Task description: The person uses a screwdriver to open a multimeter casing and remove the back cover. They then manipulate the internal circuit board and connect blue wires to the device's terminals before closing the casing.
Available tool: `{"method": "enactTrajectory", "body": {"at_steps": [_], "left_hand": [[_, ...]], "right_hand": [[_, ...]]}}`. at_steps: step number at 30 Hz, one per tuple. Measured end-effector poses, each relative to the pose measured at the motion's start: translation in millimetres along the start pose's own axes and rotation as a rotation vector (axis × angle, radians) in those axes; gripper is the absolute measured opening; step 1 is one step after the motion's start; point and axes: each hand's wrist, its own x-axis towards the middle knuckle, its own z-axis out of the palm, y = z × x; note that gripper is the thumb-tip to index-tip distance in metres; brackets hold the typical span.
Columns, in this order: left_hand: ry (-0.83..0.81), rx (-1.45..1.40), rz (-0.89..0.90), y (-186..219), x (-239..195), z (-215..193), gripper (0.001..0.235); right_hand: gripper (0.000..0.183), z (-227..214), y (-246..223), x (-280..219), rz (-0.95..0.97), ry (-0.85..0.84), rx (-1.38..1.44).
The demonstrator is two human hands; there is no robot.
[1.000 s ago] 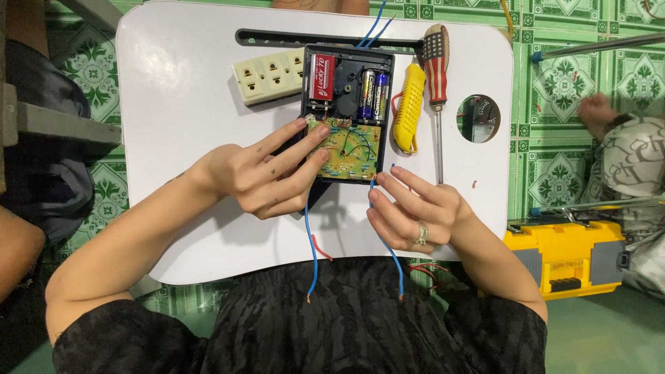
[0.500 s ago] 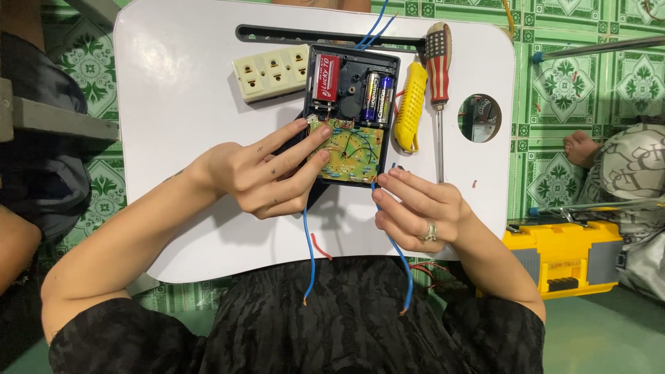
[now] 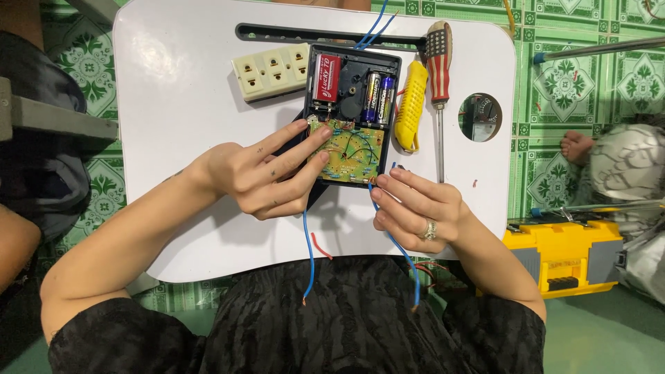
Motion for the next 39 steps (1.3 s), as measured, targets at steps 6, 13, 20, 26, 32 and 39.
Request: {"method": "enactTrajectory", "body": {"at_steps": [6,13,20,26,32,39], "left_hand": [[0.008,0.017,-0.011,-0.7,3.6,-0.9,0.025],[-0.043,-0.149,0.033,-7.2,14.4,-10.7,0.022],[-0.394,-0.351,-0.023,-3.9,-9.8,-37.4,0.013],[-0.358,-0.334,-0.024,-3.9,-9.5,-38.1,0.011],[-0.345,-0.387,-0.159,5.1,-8.9,-45.5,0.005],[-0.606,-0.692,-0.899,2.4,-10.6,-68.8,0.026]], "right_hand": [[0.011,6.4,1.5,3.0,-0.045,0.021,-0.001],[0.006,4.1,5.4,29.5,0.067,0.064,0.113],[0.008,1.8,18.2,20.9,0.063,-0.016,0.27],[0.033,7.8,15.8,15.8,0.146,-0.069,0.228],[0.019,3.2,21.3,33.7,0.113,0.048,0.227],[0.019,9.9,18.8,28.9,0.427,0.157,0.488]]}}
